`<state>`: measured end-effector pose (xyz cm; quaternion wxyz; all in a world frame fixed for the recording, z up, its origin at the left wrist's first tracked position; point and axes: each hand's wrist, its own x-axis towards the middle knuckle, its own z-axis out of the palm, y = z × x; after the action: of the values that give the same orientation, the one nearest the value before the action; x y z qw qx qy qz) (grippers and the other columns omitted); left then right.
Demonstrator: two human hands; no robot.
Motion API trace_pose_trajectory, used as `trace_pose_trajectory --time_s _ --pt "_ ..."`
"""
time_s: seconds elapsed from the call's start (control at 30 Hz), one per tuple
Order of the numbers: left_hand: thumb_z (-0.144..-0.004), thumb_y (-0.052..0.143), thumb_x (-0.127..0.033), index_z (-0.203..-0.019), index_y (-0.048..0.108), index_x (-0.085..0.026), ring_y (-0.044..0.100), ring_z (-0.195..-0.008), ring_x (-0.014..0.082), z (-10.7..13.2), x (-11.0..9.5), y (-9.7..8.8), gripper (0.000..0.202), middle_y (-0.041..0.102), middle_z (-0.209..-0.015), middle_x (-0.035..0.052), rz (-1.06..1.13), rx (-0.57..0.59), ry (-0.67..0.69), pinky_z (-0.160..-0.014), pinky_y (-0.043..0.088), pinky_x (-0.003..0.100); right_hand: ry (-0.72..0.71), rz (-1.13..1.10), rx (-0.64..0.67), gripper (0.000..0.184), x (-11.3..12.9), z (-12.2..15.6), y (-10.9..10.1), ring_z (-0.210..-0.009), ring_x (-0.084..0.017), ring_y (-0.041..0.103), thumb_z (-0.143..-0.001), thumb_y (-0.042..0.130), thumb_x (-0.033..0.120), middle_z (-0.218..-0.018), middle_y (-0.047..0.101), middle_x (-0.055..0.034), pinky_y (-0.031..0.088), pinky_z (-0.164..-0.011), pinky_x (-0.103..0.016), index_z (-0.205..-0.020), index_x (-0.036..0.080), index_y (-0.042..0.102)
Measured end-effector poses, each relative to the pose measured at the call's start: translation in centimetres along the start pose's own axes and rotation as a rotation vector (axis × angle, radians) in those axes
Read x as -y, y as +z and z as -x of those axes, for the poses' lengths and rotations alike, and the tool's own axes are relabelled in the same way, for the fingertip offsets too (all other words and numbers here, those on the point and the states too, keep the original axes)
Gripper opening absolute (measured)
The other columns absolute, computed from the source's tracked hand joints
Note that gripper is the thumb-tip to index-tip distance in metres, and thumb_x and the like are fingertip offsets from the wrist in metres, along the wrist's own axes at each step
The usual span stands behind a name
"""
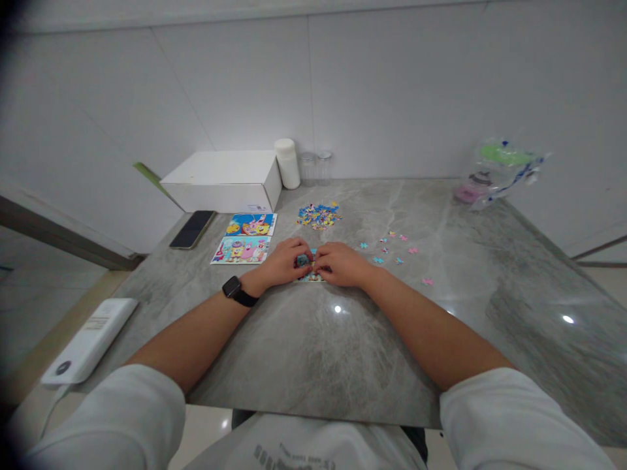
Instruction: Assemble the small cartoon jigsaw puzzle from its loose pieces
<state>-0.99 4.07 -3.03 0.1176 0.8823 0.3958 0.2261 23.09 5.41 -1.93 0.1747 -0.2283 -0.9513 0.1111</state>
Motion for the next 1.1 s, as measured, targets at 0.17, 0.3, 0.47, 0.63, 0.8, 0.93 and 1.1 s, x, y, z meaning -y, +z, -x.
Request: trace_pose_trajectory --time_s 0.17,0.3,0.47,0.63,0.8,0.93,1.1 --pt "-0.089 0.074 -0.031 -0.101 0.075 -0.023 0.063 -0.108 0.0256 0.0 -0.2 -0.1 0.015 0.068 -0.113 0.0074 -0.002 -0.003 -0.015 -0.095 0.049 0.040 -0.004 -0.003 -0.004 0.019 0.0 -0.1 0.1 -0.091 -0.023 0.069 -0.088 0.069 0.014 -0.098 0.077 -0.0073 0.050 -0.089 -0.037 -0.094 0.023 0.084" --pt "-0.087 0.068 -0.022 -0.102 0.076 -0.024 0.063 -0.109 0.0252 -0.1 -0.1 -0.4 0.017 0.068 -0.114 0.0072 0.016 -0.028 -0.021 -0.098 0.049 0.041 0.015 -0.054 0.000 0.020 -0.2 0.0 0.3 -0.092 -0.022 0.069 -0.088 0.068 0.013 -0.098 0.077 -0.0067 0.050 -0.091 -0.035 -0.095 0.022 0.084" --pt "-0.084 0.062 -0.014 -0.101 0.075 -0.023 0.063 -0.111 0.0250 -0.2 0.1 -0.7 0.024 0.068 -0.114 0.0074 0.030 -0.069 -0.025 -0.102 0.049 0.043 0.036 -0.095 0.001 0.019 -0.4 0.0 0.4 -0.091 -0.021 0.069 -0.089 0.067 0.012 -0.096 0.077 -0.0064 0.049 -0.090 -0.035 -0.095 0.021 0.083" --pt "-0.082 0.059 -0.011 -0.099 0.076 -0.024 0.063 -0.112 0.0249 -0.1 0.1 -0.6 0.027 0.068 -0.113 0.0068 0.043 -0.064 -0.013 -0.103 0.049 0.044 0.064 -0.105 -0.015 0.016 -0.5 0.0 0.2 -0.090 -0.020 0.069 -0.090 0.068 0.015 -0.096 0.077 -0.0063 0.048 -0.090 -0.034 -0.095 0.021 0.082" --pt "-0.084 0.059 -0.012 -0.096 0.076 -0.023 0.064 -0.109 0.0240 -0.2 0.4 -0.5 0.024 0.069 -0.111 0.0066 0.063 -0.093 -0.017 -0.102 0.050 0.043 0.096 -0.101 -0.074 0.015 -0.6 -0.1 0.0 -0.090 -0.020 0.068 -0.091 0.068 0.016 -0.096 0.075 -0.0067 0.049 -0.089 -0.033 -0.096 0.021 0.081" --pt "-0.088 0.057 -0.012 -0.094 0.074 -0.021 0.064 -0.104 0.0228 -0.3 0.6 -0.6 0.021 0.069 -0.107 0.0069 0.077 -0.147 -0.003 -0.097 0.051 0.041 0.169 -0.135 -0.209 0.016 -0.8 -0.4 -1.4 -0.092 -0.020 0.068 -0.092 0.065 0.016 -0.098 0.075 -0.0080 0.051 -0.089 -0.032 -0.097 0.019 0.080" --pt "-0.091 0.055 -0.012 -0.094 0.073 -0.021 0.064 -0.102 0.0222 -0.4 0.5 -0.8 0.020 0.069 -0.104 0.0071 0.065 -0.156 0.013 -0.094 0.051 0.039 0.348 -0.103 -0.405 0.016 -1.3 -0.1 -5.8 -0.085 -0.017 0.066 -0.092 0.063 0.018 -0.097 0.076 -0.0057 0.051 -0.085 -0.030 -0.097 0.020 0.078"
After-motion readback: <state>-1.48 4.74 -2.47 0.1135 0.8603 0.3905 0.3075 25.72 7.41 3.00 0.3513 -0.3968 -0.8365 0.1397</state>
